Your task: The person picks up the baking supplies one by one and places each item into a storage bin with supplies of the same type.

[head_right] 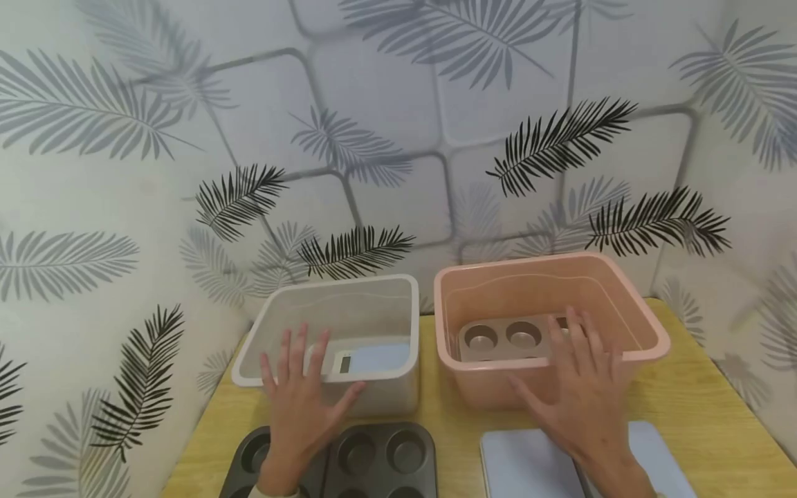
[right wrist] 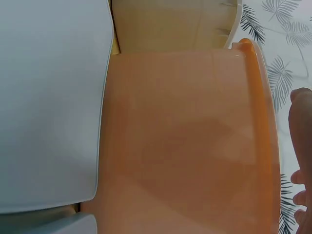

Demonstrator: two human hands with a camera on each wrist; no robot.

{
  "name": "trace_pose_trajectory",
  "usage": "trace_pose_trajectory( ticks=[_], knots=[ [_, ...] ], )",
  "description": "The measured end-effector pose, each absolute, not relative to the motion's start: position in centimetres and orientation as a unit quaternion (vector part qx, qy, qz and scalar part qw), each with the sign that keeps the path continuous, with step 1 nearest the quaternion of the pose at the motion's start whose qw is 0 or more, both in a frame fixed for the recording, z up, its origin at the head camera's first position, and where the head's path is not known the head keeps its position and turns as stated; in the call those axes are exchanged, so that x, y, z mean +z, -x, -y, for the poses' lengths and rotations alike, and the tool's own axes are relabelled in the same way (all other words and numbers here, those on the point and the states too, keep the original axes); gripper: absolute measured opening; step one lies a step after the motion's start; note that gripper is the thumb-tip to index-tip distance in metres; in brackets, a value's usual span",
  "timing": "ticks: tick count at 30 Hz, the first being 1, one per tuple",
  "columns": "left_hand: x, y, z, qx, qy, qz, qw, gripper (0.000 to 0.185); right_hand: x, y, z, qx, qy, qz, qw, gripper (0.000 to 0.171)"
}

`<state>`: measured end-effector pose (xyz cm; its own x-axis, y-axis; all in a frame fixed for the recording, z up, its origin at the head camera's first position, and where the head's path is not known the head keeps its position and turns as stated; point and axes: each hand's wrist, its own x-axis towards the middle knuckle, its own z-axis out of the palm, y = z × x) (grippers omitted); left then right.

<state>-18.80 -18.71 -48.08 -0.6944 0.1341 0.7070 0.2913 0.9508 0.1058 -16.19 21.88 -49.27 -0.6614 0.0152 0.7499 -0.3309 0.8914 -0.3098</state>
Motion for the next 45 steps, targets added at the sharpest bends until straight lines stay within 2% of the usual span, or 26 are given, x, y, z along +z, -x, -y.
trace_pose_trajectory(
  ticks=[4,13,20,30,33,39,41,45],
  knots=[
    [-48.2,18.7,19.5,-0.106,0.108,0.917,0.368,0.102,-49.5,15.9,-22.4,0.21,-0.083,0.886,0.406,0.111],
    [-48.8,18.8,21.5,-0.1,0.088,0.915,0.379,0.104,-50.9,14.5,-24.3,0.224,-0.058,0.906,0.354,0.105],
    [-49.5,18.8,23.1,-0.094,0.066,0.922,0.369,0.105,-51.9,13.3,-25.1,0.223,-0.042,0.909,0.35,0.107],
    [-50.0,18.5,24.7,-0.11,0.032,0.93,0.35,0.108,-52.0,11.6,-25.8,0.224,0.024,0.935,0.276,0.115],
    [-50.1,18.4,25.0,-0.114,0.029,0.926,0.359,0.107,-52.1,11.4,-26.0,0.226,0.033,0.931,0.286,0.114],
    [-50.6,18.3,25.7,-0.114,0.021,0.921,0.371,0.107,-53.0,11.0,-26.1,0.257,0.037,0.903,0.343,0.117],
    [-50.7,18.3,26.0,-0.12,0.016,0.923,0.367,0.108,-53.2,10.7,-26.1,0.263,0.051,0.902,0.34,0.117],
    [-51.1,18.2,26.7,-0.133,0.002,0.927,0.35,0.105,-53.5,10.1,-26.1,0.255,0.088,0.915,0.299,0.115]
  ],
)
